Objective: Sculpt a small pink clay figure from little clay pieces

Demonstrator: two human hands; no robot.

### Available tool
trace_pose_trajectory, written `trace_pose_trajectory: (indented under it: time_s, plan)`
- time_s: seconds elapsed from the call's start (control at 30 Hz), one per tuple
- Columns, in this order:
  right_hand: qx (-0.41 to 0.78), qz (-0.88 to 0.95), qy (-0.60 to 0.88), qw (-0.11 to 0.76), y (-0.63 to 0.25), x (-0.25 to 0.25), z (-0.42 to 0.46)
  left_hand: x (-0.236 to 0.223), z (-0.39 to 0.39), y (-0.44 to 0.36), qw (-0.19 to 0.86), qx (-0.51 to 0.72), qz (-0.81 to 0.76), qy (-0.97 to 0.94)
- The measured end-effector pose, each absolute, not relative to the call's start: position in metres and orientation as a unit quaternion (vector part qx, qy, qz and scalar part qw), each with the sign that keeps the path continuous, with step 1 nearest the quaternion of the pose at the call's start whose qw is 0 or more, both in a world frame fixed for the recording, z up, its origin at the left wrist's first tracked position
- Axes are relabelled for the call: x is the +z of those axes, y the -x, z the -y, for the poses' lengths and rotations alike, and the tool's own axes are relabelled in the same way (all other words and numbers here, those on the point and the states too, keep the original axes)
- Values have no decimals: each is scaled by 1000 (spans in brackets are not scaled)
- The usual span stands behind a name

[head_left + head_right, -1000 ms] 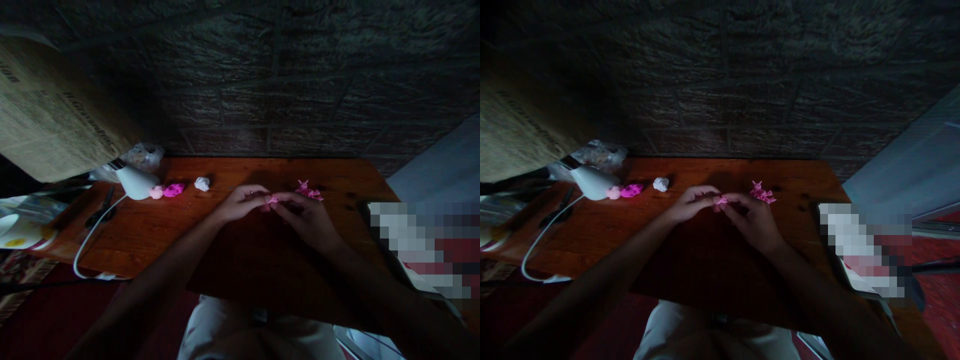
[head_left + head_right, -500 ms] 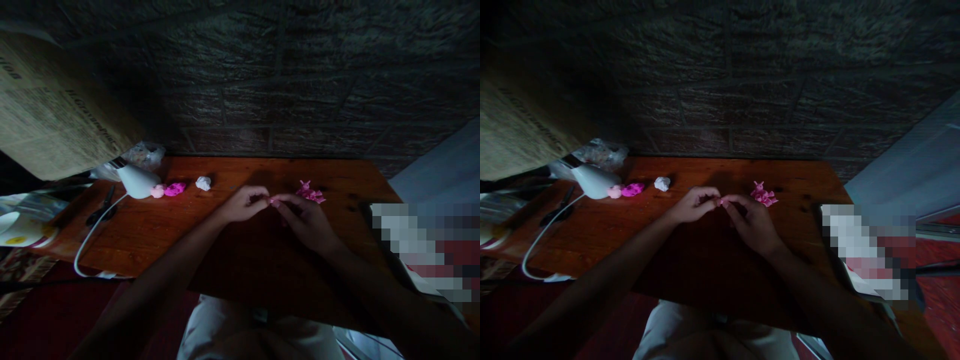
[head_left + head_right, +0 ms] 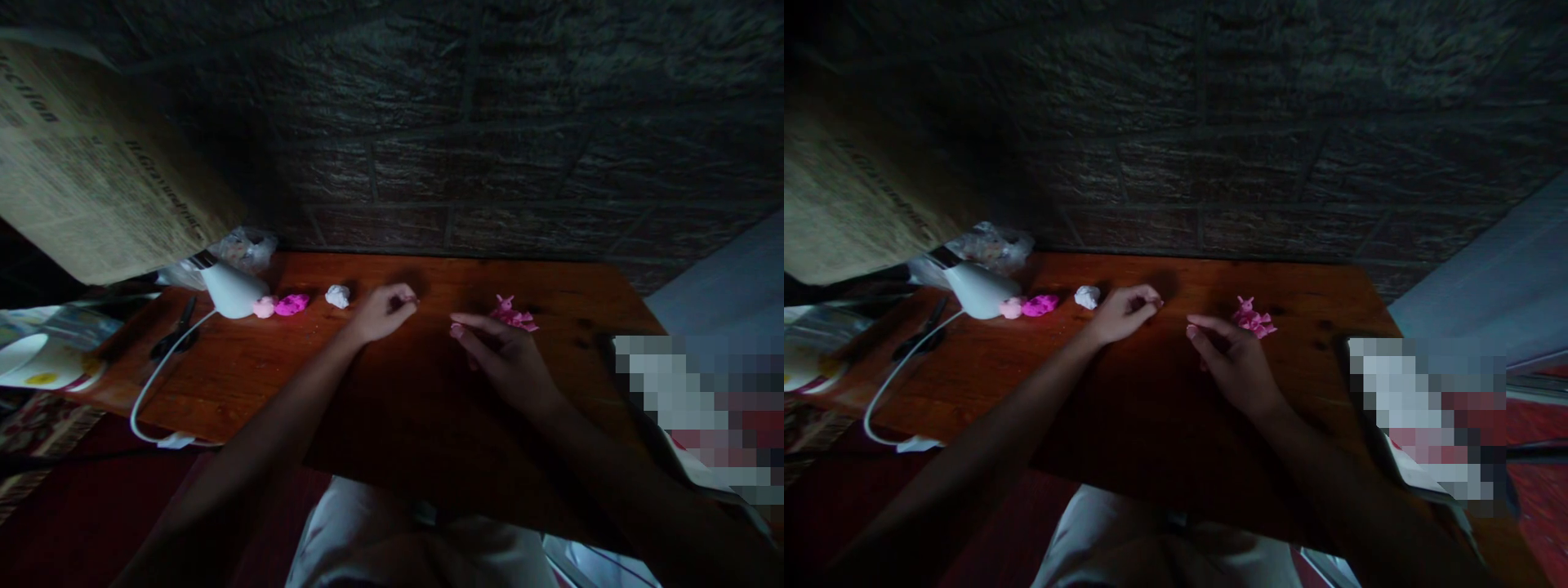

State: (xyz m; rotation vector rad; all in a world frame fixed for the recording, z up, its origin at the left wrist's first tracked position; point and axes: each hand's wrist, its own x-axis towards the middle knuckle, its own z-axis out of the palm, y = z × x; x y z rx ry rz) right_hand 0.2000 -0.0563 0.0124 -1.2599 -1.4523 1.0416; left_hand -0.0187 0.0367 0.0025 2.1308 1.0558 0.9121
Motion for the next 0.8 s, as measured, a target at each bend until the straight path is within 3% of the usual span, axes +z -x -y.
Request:
trace_pose_trajectory:
  time_s: [0.2, 0.4, 0.8]
  plan:
    - [442, 618, 492, 425, -198, 11, 57, 4, -30, 15, 202, 280, -336, -877]
    - [433, 645, 480, 407, -199, 13, 56, 9, -26, 10, 158, 333, -303, -879]
    - [396, 655, 482, 427, -201, 15, 54, 9, -6, -10, 258, 409, -218, -848]
